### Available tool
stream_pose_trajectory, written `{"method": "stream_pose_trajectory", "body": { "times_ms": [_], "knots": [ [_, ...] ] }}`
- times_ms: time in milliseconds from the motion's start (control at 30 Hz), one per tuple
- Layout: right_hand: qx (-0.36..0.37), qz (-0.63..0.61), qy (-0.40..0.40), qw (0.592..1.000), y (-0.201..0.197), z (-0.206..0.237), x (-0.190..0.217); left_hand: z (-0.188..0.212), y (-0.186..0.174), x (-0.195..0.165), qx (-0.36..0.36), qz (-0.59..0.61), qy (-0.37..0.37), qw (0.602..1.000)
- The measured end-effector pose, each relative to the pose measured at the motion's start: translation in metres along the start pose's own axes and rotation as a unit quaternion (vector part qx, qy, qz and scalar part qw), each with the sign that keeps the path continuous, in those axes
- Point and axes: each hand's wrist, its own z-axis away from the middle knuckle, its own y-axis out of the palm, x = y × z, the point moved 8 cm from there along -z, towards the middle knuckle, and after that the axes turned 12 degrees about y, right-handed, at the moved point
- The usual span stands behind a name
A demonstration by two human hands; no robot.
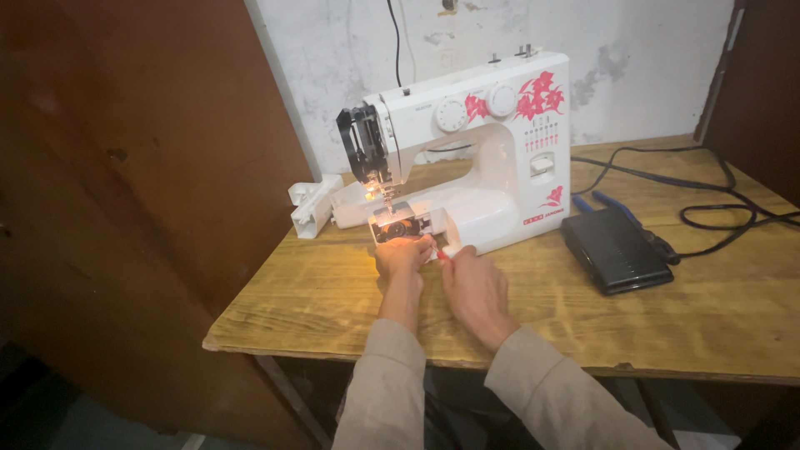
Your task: The person services a sewing machine on a wooden table. They turn the handwheel, open the bobbin area, remove the needle plate cover, and use a screwdriver to unscrew and adjust components under the needle plate, working on the machine's lower mechanism.
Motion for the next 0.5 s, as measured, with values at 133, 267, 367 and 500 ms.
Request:
{"method": "stream_pose_trajectory", "body": {
  "times_ms": [133,267,367,500],
  "knots": [
    [0.030,0.030,0.013,0.999,0.0042,-0.0010,-0.0004,-0.0005,-0.0001,-0.0018,0.004,-0.015,0.008,1.000],
    [0.020,0.008,-0.013,1.000,-0.0006,0.0029,0.0041,0.0016,-0.0004,-0.0035,-0.001,-0.024,0.002,1.000],
    [-0.002,0.004,-0.007,1.000,-0.0037,0.0021,0.0051,0.0026,-0.0020,-0.0045,-0.018,-0.023,-0.003,1.000],
    [0.007,0.025,0.004,1.000,-0.0033,0.0010,0.0052,0.0032,0.0000,-0.0043,-0.011,-0.012,-0.005,1.000]
  ]
}}
